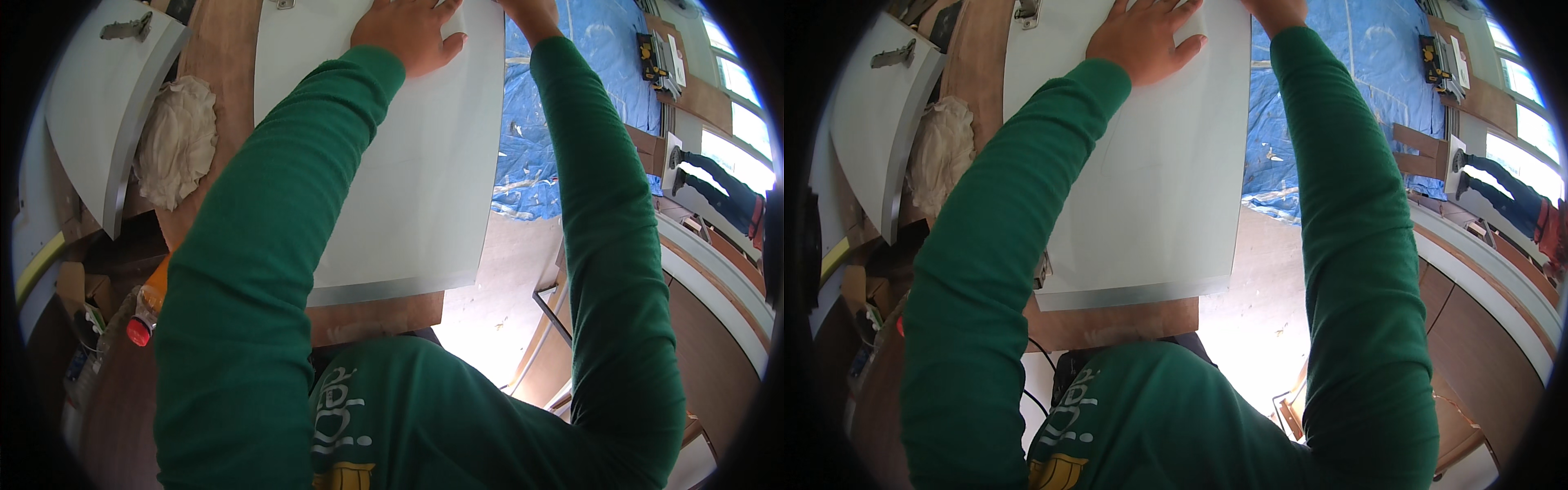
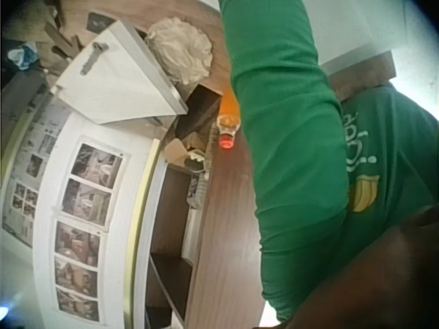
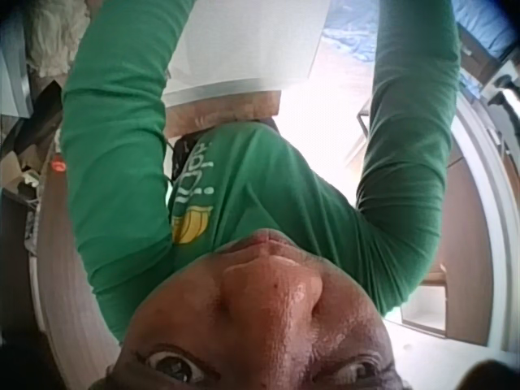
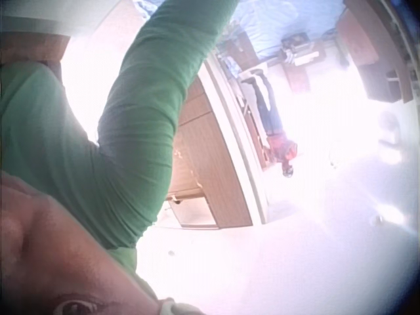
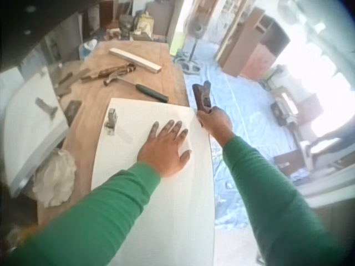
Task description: The person smooths the edge of a white cabinet door with a hand plane, then wipes the surface with a cloth. The person pours liquid from a bottle onto the cloth and continues wiping the door.
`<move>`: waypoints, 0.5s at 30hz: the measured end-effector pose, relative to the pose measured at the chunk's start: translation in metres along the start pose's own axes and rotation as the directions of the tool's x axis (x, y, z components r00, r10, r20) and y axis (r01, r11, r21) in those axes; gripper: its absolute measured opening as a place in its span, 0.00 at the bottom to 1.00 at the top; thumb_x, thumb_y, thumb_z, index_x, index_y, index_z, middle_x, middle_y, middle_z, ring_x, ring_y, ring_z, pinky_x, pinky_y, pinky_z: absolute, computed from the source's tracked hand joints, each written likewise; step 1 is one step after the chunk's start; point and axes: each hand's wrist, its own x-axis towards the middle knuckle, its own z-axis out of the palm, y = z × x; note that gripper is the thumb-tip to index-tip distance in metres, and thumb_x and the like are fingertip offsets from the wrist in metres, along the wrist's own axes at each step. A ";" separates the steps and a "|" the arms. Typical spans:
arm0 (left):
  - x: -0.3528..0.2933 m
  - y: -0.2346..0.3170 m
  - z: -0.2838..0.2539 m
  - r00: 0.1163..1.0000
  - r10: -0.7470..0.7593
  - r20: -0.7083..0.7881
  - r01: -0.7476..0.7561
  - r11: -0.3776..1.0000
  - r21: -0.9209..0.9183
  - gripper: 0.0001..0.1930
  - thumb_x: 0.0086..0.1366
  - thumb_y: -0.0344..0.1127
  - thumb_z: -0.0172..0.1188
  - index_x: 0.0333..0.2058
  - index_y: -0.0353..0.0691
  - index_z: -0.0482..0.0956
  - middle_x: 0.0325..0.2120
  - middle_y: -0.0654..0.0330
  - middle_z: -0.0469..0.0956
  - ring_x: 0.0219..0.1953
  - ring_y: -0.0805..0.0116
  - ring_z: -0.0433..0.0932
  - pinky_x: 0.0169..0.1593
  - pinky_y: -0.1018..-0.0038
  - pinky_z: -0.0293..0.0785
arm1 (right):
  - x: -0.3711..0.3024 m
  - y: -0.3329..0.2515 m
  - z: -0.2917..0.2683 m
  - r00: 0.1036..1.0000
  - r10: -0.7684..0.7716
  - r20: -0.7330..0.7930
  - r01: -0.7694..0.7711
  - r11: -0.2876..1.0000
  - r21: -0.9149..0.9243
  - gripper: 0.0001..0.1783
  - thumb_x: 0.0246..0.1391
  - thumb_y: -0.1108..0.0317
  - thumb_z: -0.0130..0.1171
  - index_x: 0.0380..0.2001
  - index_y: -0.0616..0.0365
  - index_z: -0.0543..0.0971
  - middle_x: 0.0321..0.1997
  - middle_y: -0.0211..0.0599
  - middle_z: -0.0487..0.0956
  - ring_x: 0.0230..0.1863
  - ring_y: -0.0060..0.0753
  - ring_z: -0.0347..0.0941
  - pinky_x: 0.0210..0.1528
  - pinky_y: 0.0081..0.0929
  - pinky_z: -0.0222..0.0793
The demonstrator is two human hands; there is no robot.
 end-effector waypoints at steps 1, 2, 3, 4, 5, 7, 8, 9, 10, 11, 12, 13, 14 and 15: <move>0.000 0.000 -0.002 1.000 -0.001 0.015 0.001 1.000 0.001 0.34 0.74 0.55 0.48 0.71 0.42 0.63 0.75 0.54 0.57 0.77 0.58 0.51 0.78 0.51 0.42 | -0.001 0.001 0.000 1.000 0.005 -0.008 -0.005 1.000 -0.002 0.27 0.52 0.41 0.60 0.28 0.58 0.87 0.31 0.49 0.86 0.37 0.53 0.84 0.44 0.44 0.76; 0.000 0.002 -0.003 1.000 -0.004 0.022 0.004 1.000 -0.015 0.34 0.74 0.55 0.48 0.71 0.42 0.63 0.75 0.54 0.57 0.77 0.58 0.51 0.78 0.51 0.42 | -0.002 0.002 0.001 1.000 0.002 -0.020 -0.002 1.000 -0.008 0.27 0.52 0.41 0.60 0.28 0.58 0.87 0.31 0.50 0.86 0.37 0.53 0.84 0.44 0.44 0.76; 0.000 0.003 -0.006 1.000 -0.005 0.029 0.006 0.999 -0.033 0.34 0.74 0.55 0.47 0.72 0.42 0.63 0.75 0.54 0.57 0.77 0.58 0.51 0.78 0.51 0.41 | -0.001 0.004 0.002 0.999 0.000 -0.034 -0.001 1.000 -0.017 0.28 0.52 0.41 0.60 0.28 0.58 0.87 0.31 0.50 0.86 0.37 0.53 0.84 0.45 0.44 0.76; 0.000 0.003 -0.006 0.999 -0.010 0.036 0.012 0.999 -0.047 0.34 0.74 0.55 0.47 0.72 0.42 0.63 0.75 0.54 0.57 0.78 0.58 0.51 0.78 0.51 0.41 | -0.003 0.003 0.002 0.999 -0.005 -0.045 0.004 1.000 -0.022 0.28 0.52 0.41 0.60 0.28 0.58 0.87 0.31 0.50 0.86 0.37 0.54 0.84 0.45 0.44 0.76; 0.000 0.003 -0.006 0.999 -0.010 0.036 0.011 0.999 -0.045 0.34 0.74 0.55 0.47 0.72 0.42 0.63 0.75 0.55 0.57 0.78 0.58 0.51 0.78 0.51 0.41 | -0.005 0.003 0.002 0.999 0.004 -0.043 -0.005 1.000 -0.027 0.28 0.52 0.41 0.60 0.27 0.59 0.86 0.31 0.51 0.86 0.37 0.54 0.84 0.45 0.45 0.76; 0.001 0.003 -0.006 0.999 -0.011 0.033 0.013 0.999 -0.043 0.34 0.74 0.55 0.47 0.72 0.42 0.63 0.75 0.55 0.57 0.78 0.58 0.50 0.78 0.51 0.41 | -0.011 0.003 0.000 0.999 0.018 -0.038 -0.019 0.999 -0.042 0.29 0.52 0.41 0.60 0.27 0.60 0.86 0.30 0.51 0.86 0.37 0.55 0.84 0.45 0.45 0.76; 0.001 0.002 -0.005 0.999 -0.015 0.034 0.016 0.999 -0.042 0.34 0.74 0.55 0.47 0.72 0.42 0.63 0.75 0.55 0.57 0.78 0.58 0.50 0.78 0.51 0.41 | -0.014 0.003 0.000 0.999 0.022 -0.026 -0.023 0.999 -0.042 0.29 0.52 0.41 0.60 0.28 0.60 0.86 0.31 0.52 0.86 0.38 0.55 0.84 0.46 0.45 0.76; 0.001 0.002 -0.005 0.999 -0.017 0.035 0.019 0.999 -0.041 0.34 0.74 0.55 0.47 0.72 0.42 0.63 0.75 0.55 0.56 0.78 0.58 0.50 0.78 0.51 0.41 | -0.019 0.003 -0.001 1.000 0.026 -0.014 -0.026 0.999 -0.043 0.29 0.52 0.41 0.60 0.29 0.60 0.86 0.31 0.52 0.86 0.38 0.55 0.84 0.46 0.45 0.76; 0.000 0.002 -0.004 0.999 -0.018 0.035 0.019 0.999 -0.041 0.34 0.74 0.55 0.47 0.72 0.42 0.63 0.75 0.55 0.56 0.78 0.59 0.50 0.78 0.51 0.41 | -0.023 0.004 -0.001 1.000 0.031 -0.004 -0.031 0.999 -0.044 0.29 0.52 0.41 0.60 0.31 0.61 0.85 0.31 0.52 0.86 0.39 0.56 0.84 0.47 0.46 0.76; 0.001 0.003 -0.004 0.999 -0.016 0.032 0.017 0.999 -0.037 0.34 0.74 0.56 0.47 0.72 0.43 0.62 0.75 0.55 0.56 0.78 0.59 0.50 0.78 0.51 0.41 | -0.030 0.012 0.000 0.999 0.017 -0.031 -0.018 0.999 -0.032 0.29 0.52 0.41 0.60 0.32 0.62 0.85 0.32 0.52 0.86 0.39 0.56 0.84 0.47 0.45 0.76; 0.001 0.004 -0.004 0.999 -0.014 0.029 0.015 0.999 -0.034 0.34 0.74 0.56 0.47 0.72 0.43 0.62 0.75 0.55 0.56 0.78 0.59 0.50 0.78 0.51 0.41 | -0.039 0.020 0.003 0.998 0.003 -0.059 -0.004 1.000 -0.021 0.30 0.52 0.41 0.60 0.34 0.62 0.85 0.32 0.52 0.86 0.40 0.56 0.84 0.47 0.45 0.76; 0.000 0.004 -0.004 0.999 -0.019 0.028 0.019 0.999 -0.028 0.35 0.74 0.56 0.47 0.72 0.43 0.62 0.75 0.55 0.56 0.78 0.59 0.50 0.78 0.51 0.41 | -0.047 0.021 0.003 0.997 -0.015 -0.081 0.014 1.000 -0.007 0.30 0.52 0.42 0.61 0.36 0.63 0.84 0.33 0.52 0.86 0.40 0.56 0.84 0.47 0.45 0.76; 0.000 0.004 -0.004 0.999 -0.023 0.028 0.023 0.999 -0.029 0.34 0.74 0.56 0.47 0.72 0.43 0.62 0.75 0.55 0.56 0.78 0.59 0.50 0.78 0.51 0.41 | -0.053 0.021 0.001 0.998 -0.005 -0.066 0.004 1.000 -0.003 0.30 0.52 0.42 0.61 0.37 0.64 0.84 0.33 0.52 0.86 0.40 0.56 0.84 0.47 0.45 0.76; -0.001 0.004 -0.005 0.999 -0.027 0.028 0.028 0.999 -0.029 0.34 0.74 0.56 0.47 0.72 0.43 0.63 0.75 0.55 0.56 0.78 0.59 0.50 0.78 0.51 0.41 | -0.059 0.021 -0.001 0.999 0.005 -0.050 -0.005 1.000 0.002 0.31 0.52 0.42 0.61 0.38 0.65 0.84 0.33 0.52 0.86 0.41 0.56 0.84 0.47 0.45 0.76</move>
